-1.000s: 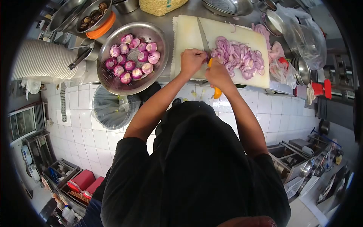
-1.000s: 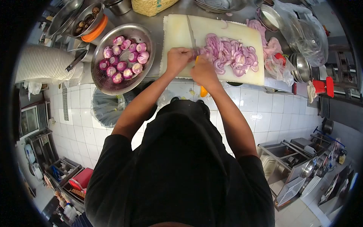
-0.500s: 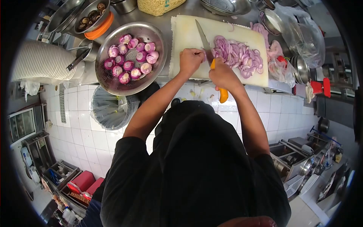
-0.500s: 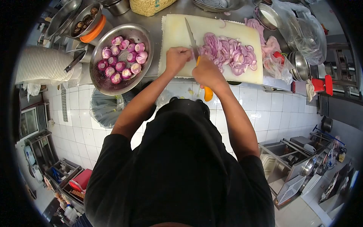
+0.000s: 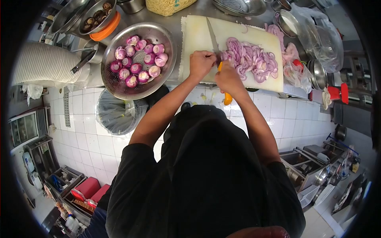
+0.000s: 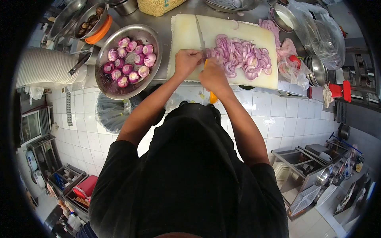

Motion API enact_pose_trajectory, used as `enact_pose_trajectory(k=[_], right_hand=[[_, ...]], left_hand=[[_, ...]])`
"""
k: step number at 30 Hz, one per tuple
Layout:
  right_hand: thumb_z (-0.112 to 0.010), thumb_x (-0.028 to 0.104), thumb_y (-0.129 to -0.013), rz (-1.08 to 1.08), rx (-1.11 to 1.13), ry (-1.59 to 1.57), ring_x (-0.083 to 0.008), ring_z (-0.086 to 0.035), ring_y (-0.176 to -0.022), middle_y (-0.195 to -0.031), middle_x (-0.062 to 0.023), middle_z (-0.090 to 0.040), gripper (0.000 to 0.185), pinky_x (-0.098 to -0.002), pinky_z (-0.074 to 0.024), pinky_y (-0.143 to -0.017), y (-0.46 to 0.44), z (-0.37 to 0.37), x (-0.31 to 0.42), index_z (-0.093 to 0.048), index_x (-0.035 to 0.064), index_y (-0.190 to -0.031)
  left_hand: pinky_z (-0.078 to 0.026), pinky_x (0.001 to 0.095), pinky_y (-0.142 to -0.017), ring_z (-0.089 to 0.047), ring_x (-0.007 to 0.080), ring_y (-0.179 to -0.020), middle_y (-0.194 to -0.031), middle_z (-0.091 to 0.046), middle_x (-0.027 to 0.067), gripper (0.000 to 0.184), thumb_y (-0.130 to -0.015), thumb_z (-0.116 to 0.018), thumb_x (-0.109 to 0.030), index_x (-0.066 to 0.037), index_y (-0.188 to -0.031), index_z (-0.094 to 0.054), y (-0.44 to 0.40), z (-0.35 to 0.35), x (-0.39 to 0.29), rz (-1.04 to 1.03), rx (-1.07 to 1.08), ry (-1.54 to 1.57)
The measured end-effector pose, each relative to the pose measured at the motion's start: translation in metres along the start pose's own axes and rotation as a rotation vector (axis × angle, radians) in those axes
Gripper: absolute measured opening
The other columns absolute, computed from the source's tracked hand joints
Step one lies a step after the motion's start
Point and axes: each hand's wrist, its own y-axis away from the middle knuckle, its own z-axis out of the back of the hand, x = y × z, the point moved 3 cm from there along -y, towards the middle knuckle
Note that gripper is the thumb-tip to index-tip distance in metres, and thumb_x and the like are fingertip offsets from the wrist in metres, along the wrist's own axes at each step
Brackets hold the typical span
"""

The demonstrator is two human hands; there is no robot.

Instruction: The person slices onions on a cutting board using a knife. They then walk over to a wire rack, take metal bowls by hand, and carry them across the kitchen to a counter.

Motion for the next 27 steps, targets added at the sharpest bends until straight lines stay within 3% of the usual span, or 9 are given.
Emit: enact_pose_trajectory(k=[3,6,8,10,13,16,19,23,27], right_hand=[[-0.053,0.009,-0.082,0.15,-0.1,0.126,-0.0398,-0.067,-0.067,-0.083,-0.0294,-0.065,0.032,-0.0454,-0.0537,-0.063,-0.02,-0.016,-0.017,-0.046,-0.0101,-0.106],[-0.054,0.012,-0.083,-0.052,0.027,-0.054,-0.0452,-0.065,-0.09,-0.096,-0.0322,-0.064,0.031,-0.0493,-0.0506,-0.08,-0.012,0.004,-0.012,-0.048,-0.0066,-0.107],[-0.053,0.015,-0.086,0.223,-0.176,0.188,-0.0485,-0.059,-0.101,-0.102,-0.0339,-0.062,0.032,-0.0529,-0.0462,-0.087,-0.029,0.006,-0.037,-0.048,-0.0035,-0.111],[-0.052,0.017,-0.088,0.127,-0.216,0.121,-0.0495,-0.059,-0.099,-0.101,-0.0328,-0.063,0.032,-0.0546,-0.0454,-0.085,-0.025,0.016,-0.039,-0.049,-0.0016,-0.113],[-0.052,0.019,-0.089,0.082,-0.203,0.064,-0.0505,-0.059,-0.098,-0.1,-0.0333,-0.062,0.032,-0.0552,-0.0445,-0.084,-0.009,0.027,-0.02,-0.048,-0.0017,-0.113],[-0.052,0.019,-0.089,0.048,-0.156,0.001,-0.0512,-0.058,-0.098,-0.098,-0.0339,-0.062,0.031,-0.0544,-0.0444,-0.083,-0.001,0.012,-0.019,-0.048,-0.0018,-0.112],[-0.052,0.019,-0.089,0.139,-0.112,-0.026,-0.0508,-0.059,-0.096,-0.096,-0.0335,-0.062,0.03,-0.0534,-0.045,-0.082,0.003,-0.012,-0.037,-0.048,-0.0006,-0.112],[-0.052,0.016,-0.089,0.185,-0.124,-0.012,-0.0495,-0.06,-0.094,-0.095,-0.0323,-0.062,0.03,-0.0529,-0.046,-0.08,0.005,-0.019,-0.064,-0.049,0.0007,-0.115],[-0.053,0.016,-0.09,0.105,-0.143,0.099,-0.0503,-0.06,-0.094,-0.096,-0.0325,-0.063,0.03,-0.0529,-0.0462,-0.08,-0.004,0.006,-0.079,-0.048,-0.0006,-0.114]], left_hand=[[-0.054,0.0308,-0.059,-0.067,0.0205,-0.054,-0.063,-0.068,0.012,0.016,-0.077,-0.066,-0.014,-0.002,-0.08,-0.075,-0.002,-0.003,0.0,-0.043,-0.019,-0.069],[-0.054,0.0347,-0.059,-0.066,0.025,-0.055,-0.062,-0.067,0.0134,0.013,-0.076,-0.067,-0.015,-0.004,-0.078,-0.075,-0.001,-0.012,0.0,-0.088,-0.03,-0.152],[-0.051,0.0363,-0.055,-0.064,0.0271,-0.053,-0.059,-0.065,0.0136,0.012,-0.076,-0.069,-0.016,-0.005,-0.076,-0.074,-0.002,-0.022,-0.003,-0.258,-0.109,-0.313],[-0.051,0.0397,-0.058,-0.064,0.0344,-0.062,-0.069,-0.066,0.0172,0.011,-0.076,-0.071,-0.019,-0.01,-0.081,-0.075,-0.001,-0.025,-0.003,-0.232,-0.088,-0.354],[-0.051,0.0382,-0.06,-0.065,0.0302,-0.067,-0.083,-0.067,0.0165,0.018,-0.076,-0.075,-0.021,-0.008,-0.088,-0.075,0.019,-0.007,-0.028,-0.362,-0.114,-0.335],[-0.052,0.0358,-0.062,-0.066,0.0247,-0.069,-0.09,-0.067,0.0149,0.024,-0.076,-0.078,-0.019,-0.004,-0.094,-0.073,0.044,0.03,-0.062,-0.312,0.004,-0.213],[-0.053,0.0333,-0.066,-0.066,0.0185,-0.068,-0.087,-0.067,0.0114,0.026,-0.075,-0.08,-0.015,-0.002,-0.096,-0.072,0.058,0.077,-0.077,-0.303,-0.038,-0.172],[-0.053,0.032,-0.069,-0.067,0.0205,-0.076,-0.096,-0.069,0.0118,0.029,-0.075,-0.079,-0.015,-0.002,-0.099,-0.071,0.06,0.154,-0.053,-0.282,-0.199,-0.363],[-0.052,0.0414,-0.084,-0.066,0.0332,-0.092,-0.099,-0.068,0.0178,0.032,-0.069,-0.08,-0.017,-0.006,-0.098,-0.074,0.061,0.224,-0.032,-0.19,-0.347,-0.726]])
